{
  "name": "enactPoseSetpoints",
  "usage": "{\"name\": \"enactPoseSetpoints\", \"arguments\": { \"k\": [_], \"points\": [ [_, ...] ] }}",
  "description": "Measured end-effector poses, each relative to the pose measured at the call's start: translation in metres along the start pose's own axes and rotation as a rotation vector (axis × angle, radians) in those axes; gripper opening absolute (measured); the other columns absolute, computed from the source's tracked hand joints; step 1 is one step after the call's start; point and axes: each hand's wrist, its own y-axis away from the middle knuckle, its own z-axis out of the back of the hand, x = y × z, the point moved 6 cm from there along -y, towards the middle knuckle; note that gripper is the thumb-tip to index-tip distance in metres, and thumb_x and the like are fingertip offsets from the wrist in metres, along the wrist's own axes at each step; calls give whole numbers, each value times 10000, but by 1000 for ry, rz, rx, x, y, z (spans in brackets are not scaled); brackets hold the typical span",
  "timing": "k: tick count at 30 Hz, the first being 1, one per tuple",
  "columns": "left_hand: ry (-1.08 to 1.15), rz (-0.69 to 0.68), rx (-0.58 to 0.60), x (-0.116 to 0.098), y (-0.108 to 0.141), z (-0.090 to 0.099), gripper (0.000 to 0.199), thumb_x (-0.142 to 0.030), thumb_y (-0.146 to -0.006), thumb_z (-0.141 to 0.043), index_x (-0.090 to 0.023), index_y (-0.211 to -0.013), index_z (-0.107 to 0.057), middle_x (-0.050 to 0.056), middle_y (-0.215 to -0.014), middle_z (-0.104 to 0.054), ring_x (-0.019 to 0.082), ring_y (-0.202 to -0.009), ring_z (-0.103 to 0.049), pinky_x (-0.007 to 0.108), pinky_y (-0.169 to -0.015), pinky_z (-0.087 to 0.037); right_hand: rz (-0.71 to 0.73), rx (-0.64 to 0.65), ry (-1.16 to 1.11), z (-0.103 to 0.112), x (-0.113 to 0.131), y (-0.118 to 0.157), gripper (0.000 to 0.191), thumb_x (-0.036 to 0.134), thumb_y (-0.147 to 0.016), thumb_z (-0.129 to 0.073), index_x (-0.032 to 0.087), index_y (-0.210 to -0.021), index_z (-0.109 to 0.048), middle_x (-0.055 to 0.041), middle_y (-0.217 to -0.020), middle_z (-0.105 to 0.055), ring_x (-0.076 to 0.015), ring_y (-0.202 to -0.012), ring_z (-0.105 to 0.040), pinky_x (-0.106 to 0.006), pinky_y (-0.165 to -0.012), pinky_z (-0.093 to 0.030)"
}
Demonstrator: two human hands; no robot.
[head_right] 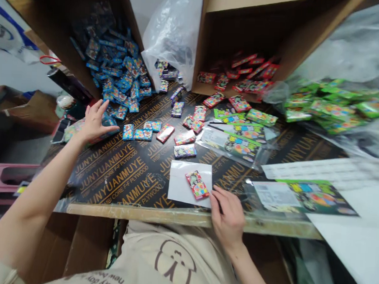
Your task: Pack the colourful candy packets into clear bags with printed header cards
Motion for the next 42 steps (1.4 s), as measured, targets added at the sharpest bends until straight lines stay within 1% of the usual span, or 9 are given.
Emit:
{"name": "enactPoseSetpoints", "arguments": {
  "k": [4,9,16,19,23,27,33,38,42],
  "points": [
    [137,-71,198,-76,11,-60,731,-606,-871,-430,-247,-1489,-279,139,-1578,-218,343,-1457,-160,605,-1134,-114,-111,37,-20,1,0,1,153,250,-884,-545,213,-923,-688,-119,-995,-711,-261,-927,-657,-463,-865,-519],
    [158,146,175,-109,23,-110,746,-640,-873,-366,-260,-1503,-239,173,-1591,-140,431,-1455,-44,737,-1050,-19,-220,130,12,-1,-13,-21,258,337,-904,-504,199,-1070,-645,-145,-1171,-636,-278,-1119,-570,-473,-960,-462],
    [410,184,62,-129,64,-81,782,-595,-870,-435,-209,-1509,-205,211,-1589,-89,364,-1470,-81,654,-1113,-98,-98,523,451,-20,-59,-111,646,300,-798,-604,133,-1395,-422,-220,-1474,-373,-398,-1388,-269,-566,-1061,-255],
    [549,91,71,-139,101,-75,794,-573,-823,-542,-236,-1488,-267,162,-1588,-168,317,-1470,-143,535,-1154,-191,-66,732,552,-30,-76,-126,802,203,-728,-636,141,-1459,-313,-248,-1398,-460,-411,-1284,-419,-527,-985,-342],
    [726,131,27,-138,147,-69,719,-547,-778,-618,-258,-1406,-422,131,-1549,-299,296,-1441,-257,482,-1157,-239,-70,755,612,-28,-78,-125,498,70,-794,-495,81,-1291,-515,-227,-1123,-654,-307,-995,-628,-364,-834,-434],
    [1088,287,44,-139,170,-62,628,-514,-714,-699,-240,-1262,-567,118,-1433,-485,298,-1368,-396,473,-1136,-297,-80,686,653,-8,-71,-128,366,40,-867,-357,54,-1112,-630,-245,-1042,-680,-309,-962,-650,-365,-813,-440],
    [1876,561,294,-176,183,-68,486,-557,-786,-613,-172,-1079,-666,151,-1201,-660,279,-1133,-625,462,-1044,-428,29,280,282,30,8,-125,409,95,-887,-347,131,-1162,-649,-143,-1185,-674,-273,-1115,-626,-426,-977,-462],
    [2258,485,759,-236,197,-63,843,-837,-733,-358,-183,-1191,-627,189,-1214,-647,372,-1087,-633,586,-915,-473,585,512,-241,-4,119,-60,314,204,-937,-415,204,-1107,-678,-70,-1219,-669,-212,-1208,-579,-458,-1075,-445],
    [2334,443,760,-244,207,-49,729,-761,-772,-400,-202,-1182,-626,144,-1201,-662,351,-1084,-629,588,-904,-471,738,499,-290,-21,136,-37,327,172,-906,-440,162,-1164,-642,-114,-1229,-659,-233,-1247,-547,-469,-1043,-470]
  ]
}}
